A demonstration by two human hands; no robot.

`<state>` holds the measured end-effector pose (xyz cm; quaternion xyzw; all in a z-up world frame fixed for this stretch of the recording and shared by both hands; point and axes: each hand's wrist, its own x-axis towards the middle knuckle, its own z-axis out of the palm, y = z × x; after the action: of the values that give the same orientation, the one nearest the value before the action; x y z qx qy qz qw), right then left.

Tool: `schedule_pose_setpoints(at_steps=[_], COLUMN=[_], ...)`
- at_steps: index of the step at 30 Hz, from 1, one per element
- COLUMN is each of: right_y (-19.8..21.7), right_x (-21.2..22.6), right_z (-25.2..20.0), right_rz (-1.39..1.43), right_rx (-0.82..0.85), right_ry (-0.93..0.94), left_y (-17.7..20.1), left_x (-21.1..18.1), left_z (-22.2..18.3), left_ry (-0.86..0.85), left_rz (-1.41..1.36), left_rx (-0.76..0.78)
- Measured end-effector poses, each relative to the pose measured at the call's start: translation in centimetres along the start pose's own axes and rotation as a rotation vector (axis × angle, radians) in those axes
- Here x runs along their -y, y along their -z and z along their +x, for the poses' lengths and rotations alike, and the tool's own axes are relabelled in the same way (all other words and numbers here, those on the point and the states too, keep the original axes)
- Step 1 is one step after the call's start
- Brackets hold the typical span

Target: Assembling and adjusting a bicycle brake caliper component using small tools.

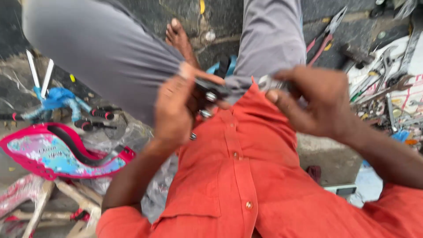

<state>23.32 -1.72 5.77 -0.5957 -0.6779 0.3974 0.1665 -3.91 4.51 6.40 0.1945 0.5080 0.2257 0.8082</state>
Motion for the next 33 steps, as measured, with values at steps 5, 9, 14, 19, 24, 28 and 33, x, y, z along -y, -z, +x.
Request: schedule_pose_setpoints(at_steps=[5, 9, 14, 19, 24, 28, 33], right_y=[-1.5, -7.8, -8.0, -7.2, -4.3, -3.9, -3.4], right_x=[1.3, 0.4, 0.6, 1.7, 3.9, 1.8, 1.5], right_z=[4.7, 4.7, 3.5, 3.4, 1.8, -0.6, -0.3], right_rz=[0.389, 1.113, 0.996, 0.762, 0.669, 0.704, 0.575], right_rx=[0.159, 0.293, 0.228, 0.217, 0.105, -0.022, 0.219], right_ry=[-0.037, -0.214, -0.209, -0.234, -0.033, -0.171, -0.19], left_y=[3.4, 5.3, 2.0, -0.4, 0.2, -1.3, -1.9], left_x=[-0.6, 2.9, 0.7, 1.6, 5.2, 3.1, 4.5], left_z=[0.3, -1.1, -5.3, -5.6, -0.6, -0.5, -0.2], left_ry=[-0.229, -0.154, -0.956, -0.672, -0.319, 0.005, -0.054], left_rz=[-0.341, -0.591, 0.569, 0.671, 0.317, -0.009, -0.048], left_rx=[0.203, 0.228, -0.449, -0.252, 0.021, 0.056, 0.092])
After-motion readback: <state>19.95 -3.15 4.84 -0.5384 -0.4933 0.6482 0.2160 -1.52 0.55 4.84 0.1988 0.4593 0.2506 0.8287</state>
